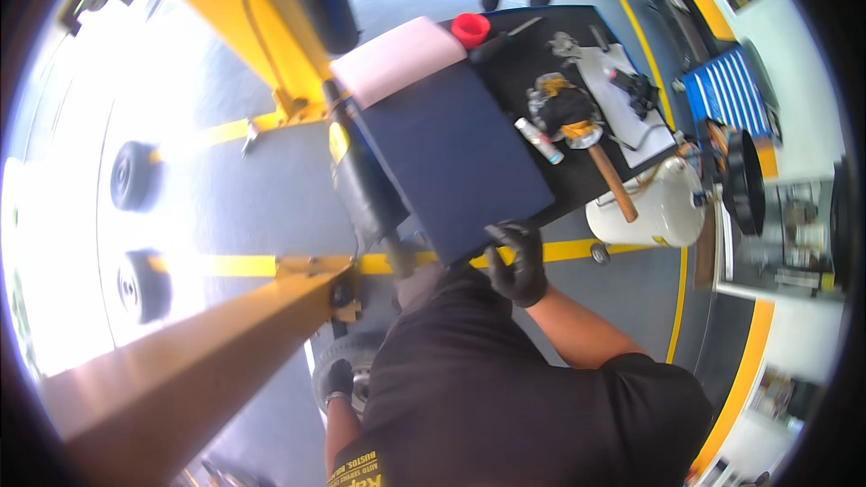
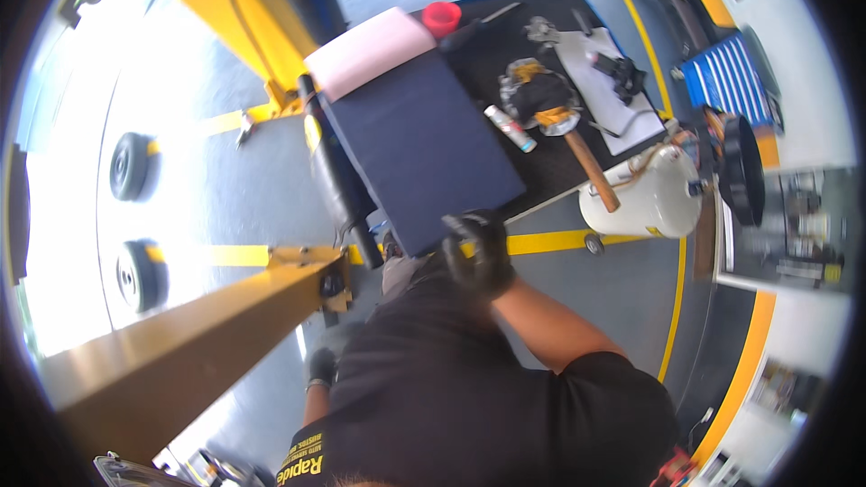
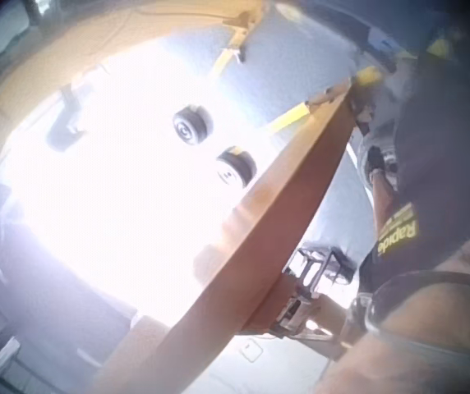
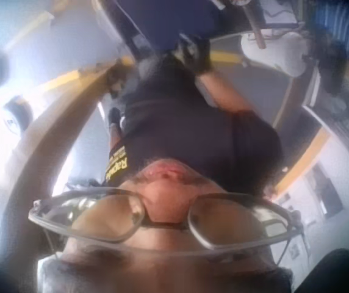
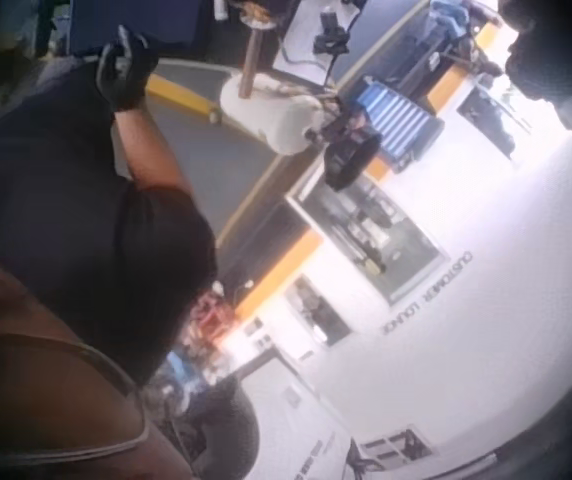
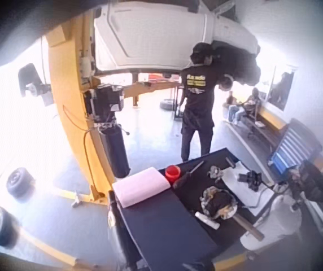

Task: The person lifts and mounts two tires onto a raised vehicle, then secures each with lug nuts using a hand wrench. The person operates the lift controls between tire installations.

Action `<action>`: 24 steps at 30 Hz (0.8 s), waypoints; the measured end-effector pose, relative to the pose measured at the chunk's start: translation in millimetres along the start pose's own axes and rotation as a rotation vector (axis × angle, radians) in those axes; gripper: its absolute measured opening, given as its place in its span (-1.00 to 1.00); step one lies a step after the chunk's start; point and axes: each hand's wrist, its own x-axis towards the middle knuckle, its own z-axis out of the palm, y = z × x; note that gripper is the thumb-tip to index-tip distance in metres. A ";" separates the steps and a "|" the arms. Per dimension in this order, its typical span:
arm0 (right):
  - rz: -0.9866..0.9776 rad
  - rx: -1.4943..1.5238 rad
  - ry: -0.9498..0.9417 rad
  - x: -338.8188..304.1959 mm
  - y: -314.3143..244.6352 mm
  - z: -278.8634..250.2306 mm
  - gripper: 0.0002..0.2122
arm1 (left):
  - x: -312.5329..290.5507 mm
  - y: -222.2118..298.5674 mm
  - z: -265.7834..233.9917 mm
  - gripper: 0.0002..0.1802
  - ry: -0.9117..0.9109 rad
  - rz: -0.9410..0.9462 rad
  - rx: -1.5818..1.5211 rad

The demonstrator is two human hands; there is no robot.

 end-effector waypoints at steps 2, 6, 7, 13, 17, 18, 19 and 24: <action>0.272 -0.042 0.207 -25.6 34.2 -14.4 -0.73 | 31.8 -18.8 -22.3 -0.62 0.053 -0.268 -1.007; 0.698 -0.049 1.022 -46.6 106.7 -38.8 -0.72 | 76.5 -6.1 -163.2 -0.67 0.182 -0.158 -0.921; 0.858 -0.019 1.046 -70.4 123.9 -38.2 -0.70 | 96.4 -65.8 -159.1 -0.70 0.460 0.349 -0.118; 0.631 -0.303 1.179 -44.7 111.3 -2.6 -0.66 | 120.3 -46.2 -299.3 -0.80 0.333 0.273 -0.201; 0.197 -0.261 0.657 130.9 95.4 -81.7 -0.75 | 104.3 -53.2 -336.2 -0.80 0.300 0.337 0.043; 0.217 -0.280 0.629 170.7 121.5 -89.8 -0.77 | 99.2 -55.0 -339.5 -0.81 0.229 0.302 0.023; 0.092 -0.457 0.551 203.3 166.0 -101.2 -0.77 | 86.5 -35.1 -363.1 -0.83 0.157 0.235 0.114; 0.613 -0.861 0.071 313.5 359.7 -96.8 -0.71 | 37.0 -151.1 -342.9 -0.79 0.278 0.173 0.376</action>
